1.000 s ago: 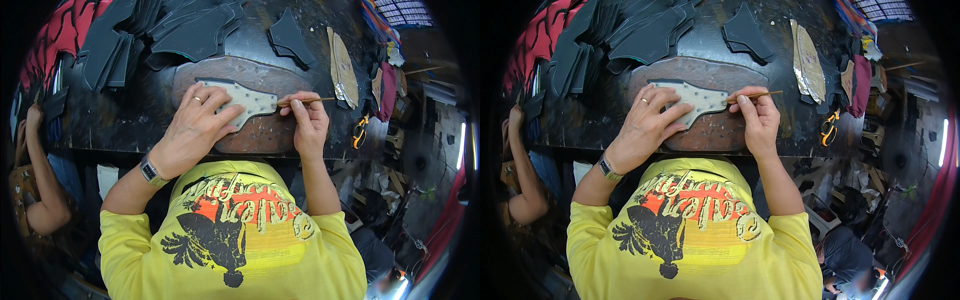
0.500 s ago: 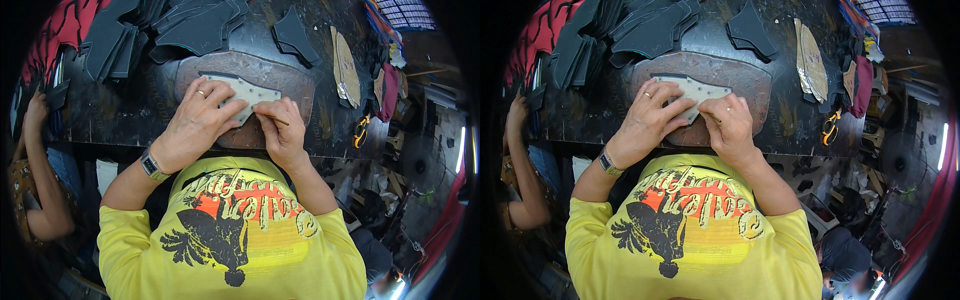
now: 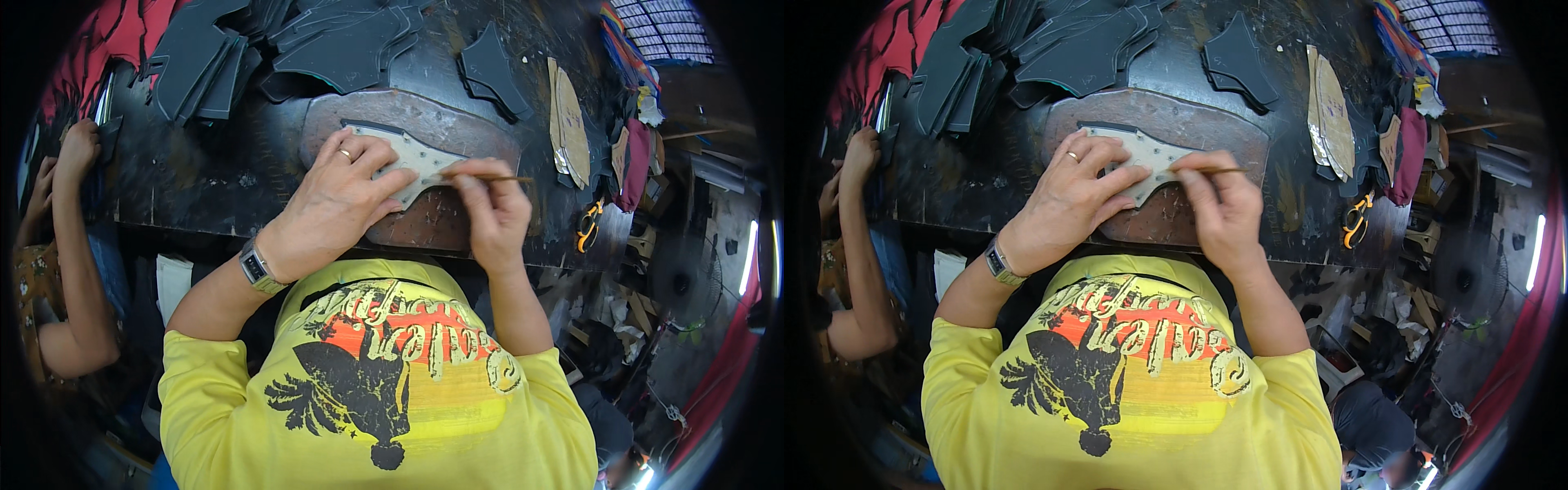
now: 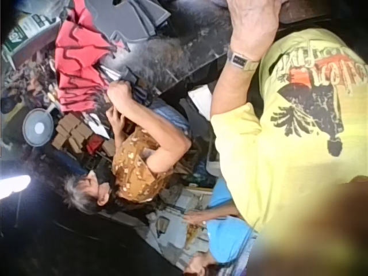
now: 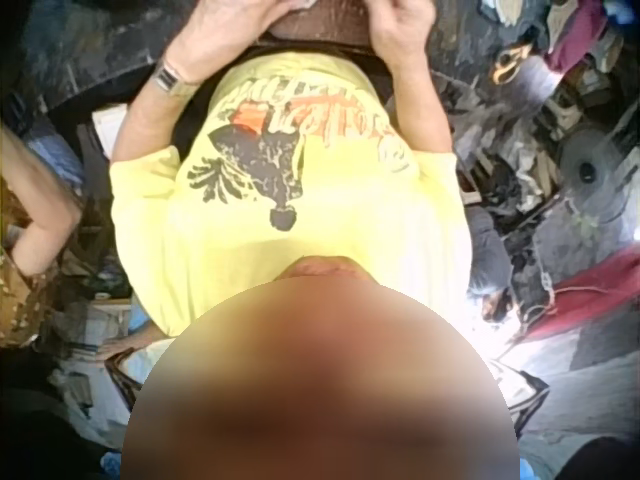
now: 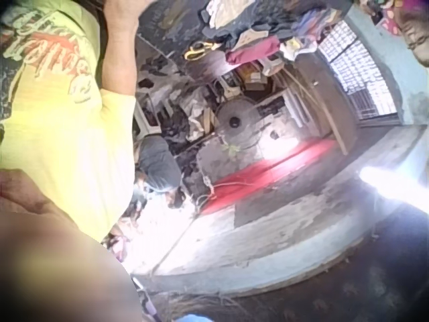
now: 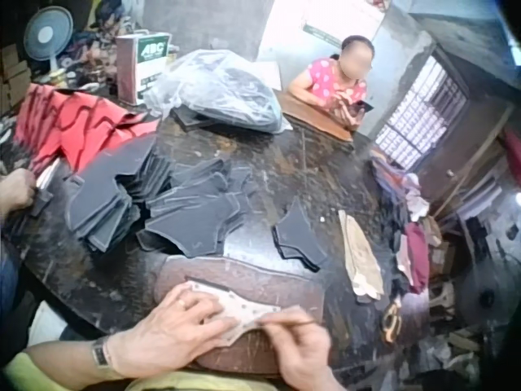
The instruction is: The person places a light-colored template on a dark fabric piece and uses a small marking tool to trace or mark points along the template edges. They repeat this process on multiple fabric pieces, moving templates and fabric as needed.
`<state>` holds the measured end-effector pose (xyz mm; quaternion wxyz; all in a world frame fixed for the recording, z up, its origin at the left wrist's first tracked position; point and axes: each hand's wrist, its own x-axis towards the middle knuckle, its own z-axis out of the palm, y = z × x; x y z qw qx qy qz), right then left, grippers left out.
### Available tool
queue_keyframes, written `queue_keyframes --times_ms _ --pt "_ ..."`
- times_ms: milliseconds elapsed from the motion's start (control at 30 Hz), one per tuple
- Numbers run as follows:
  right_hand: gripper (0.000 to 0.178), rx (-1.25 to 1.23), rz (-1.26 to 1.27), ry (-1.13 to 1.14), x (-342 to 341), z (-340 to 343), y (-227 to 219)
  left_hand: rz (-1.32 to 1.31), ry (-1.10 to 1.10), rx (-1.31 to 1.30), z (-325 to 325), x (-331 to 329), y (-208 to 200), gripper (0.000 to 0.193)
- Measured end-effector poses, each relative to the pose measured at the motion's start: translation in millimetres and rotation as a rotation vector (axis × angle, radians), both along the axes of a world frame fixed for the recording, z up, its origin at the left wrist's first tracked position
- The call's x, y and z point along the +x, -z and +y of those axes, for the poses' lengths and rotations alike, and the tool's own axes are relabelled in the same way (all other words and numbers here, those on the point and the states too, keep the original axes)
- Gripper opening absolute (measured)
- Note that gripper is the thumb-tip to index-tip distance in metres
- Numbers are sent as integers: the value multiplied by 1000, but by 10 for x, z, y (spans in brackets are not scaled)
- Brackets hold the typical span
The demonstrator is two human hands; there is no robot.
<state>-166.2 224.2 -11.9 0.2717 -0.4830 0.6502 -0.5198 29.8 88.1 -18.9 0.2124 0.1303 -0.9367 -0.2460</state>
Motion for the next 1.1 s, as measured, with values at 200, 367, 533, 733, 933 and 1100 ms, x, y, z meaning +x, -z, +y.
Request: queue_keyframes --times_ms 200,367,533,733,933,1100 --pt "11 27 127 38 -54 -88 118 -7 -6 1 19 -2 4 37" --pt "11 -107 515 -15 -26 -109 122 3 -11 -17 18 6 11 37" --pt "10 -18 -46 96 -16 -179 132 -9 -18 -28 31 17 29 38" --pt "10 -54 402 -19 27 -238 122 -13 -14 -31 33 12 36 39" --pt "11 -51 65 31 93 -380 161 -30 -19 -3 40 21 39 41" --pt "13 -155 505 -40 147 -428 187 -40 -16 -13 29 16 44 39"
